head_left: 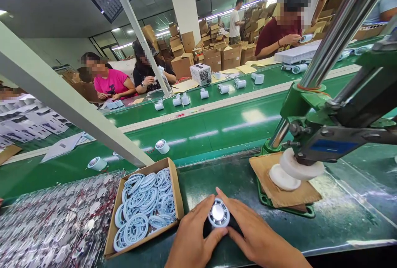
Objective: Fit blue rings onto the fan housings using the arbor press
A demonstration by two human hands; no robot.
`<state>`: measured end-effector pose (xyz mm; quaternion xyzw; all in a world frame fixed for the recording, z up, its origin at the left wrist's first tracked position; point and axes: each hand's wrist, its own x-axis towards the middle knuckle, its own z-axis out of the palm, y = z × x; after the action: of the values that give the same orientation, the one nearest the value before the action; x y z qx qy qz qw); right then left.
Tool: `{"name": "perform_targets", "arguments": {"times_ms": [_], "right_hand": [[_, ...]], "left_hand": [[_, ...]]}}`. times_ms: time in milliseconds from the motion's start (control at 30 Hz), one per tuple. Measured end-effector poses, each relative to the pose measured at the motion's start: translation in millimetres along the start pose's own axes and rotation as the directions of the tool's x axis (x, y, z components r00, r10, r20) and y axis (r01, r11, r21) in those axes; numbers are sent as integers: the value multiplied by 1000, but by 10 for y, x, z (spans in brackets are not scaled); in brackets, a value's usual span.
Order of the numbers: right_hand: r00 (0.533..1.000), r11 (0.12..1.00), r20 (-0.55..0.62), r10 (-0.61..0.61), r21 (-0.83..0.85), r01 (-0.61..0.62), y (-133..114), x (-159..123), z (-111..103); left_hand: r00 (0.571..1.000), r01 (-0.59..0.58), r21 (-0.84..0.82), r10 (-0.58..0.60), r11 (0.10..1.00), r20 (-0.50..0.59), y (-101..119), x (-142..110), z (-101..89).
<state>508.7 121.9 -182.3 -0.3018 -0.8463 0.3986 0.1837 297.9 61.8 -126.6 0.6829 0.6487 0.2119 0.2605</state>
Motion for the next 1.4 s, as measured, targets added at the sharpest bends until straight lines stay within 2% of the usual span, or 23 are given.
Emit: {"name": "perform_targets", "arguments": {"times_ms": [200,400,600,867,1033,1133,1267,1400], "right_hand": [[994,999,-110,11,-38,-15,42,18,139],[998,1000,-53,25,12,-25,81,25,178],[999,1000,-45,20,19,-19,110,15,177],[999,997,-44,-8,-72,4,121,20,206],[996,989,-47,-73,-132,67,56,27,158],[998,984,-30,-50,-172,45,42,18,159],[999,981,-33,-43,-192,36,49,20,169],[995,984,-59,-76,-168,65,17,51,137]], "left_hand": [[972,109,-123,-132,986,-193,-4,-64,234],[926,157,-178,-208,971,-316,46,-66,352],[933,192,-219,-247,957,-260,43,-56,358],[889,163,-180,-224,970,-399,58,-101,476],[894,228,-270,-311,935,-323,116,-73,431],[892,263,-307,-352,915,-284,133,-91,432],[909,142,-252,-227,957,-350,83,-142,483],[930,91,-237,-167,967,-327,9,-156,509]]}}
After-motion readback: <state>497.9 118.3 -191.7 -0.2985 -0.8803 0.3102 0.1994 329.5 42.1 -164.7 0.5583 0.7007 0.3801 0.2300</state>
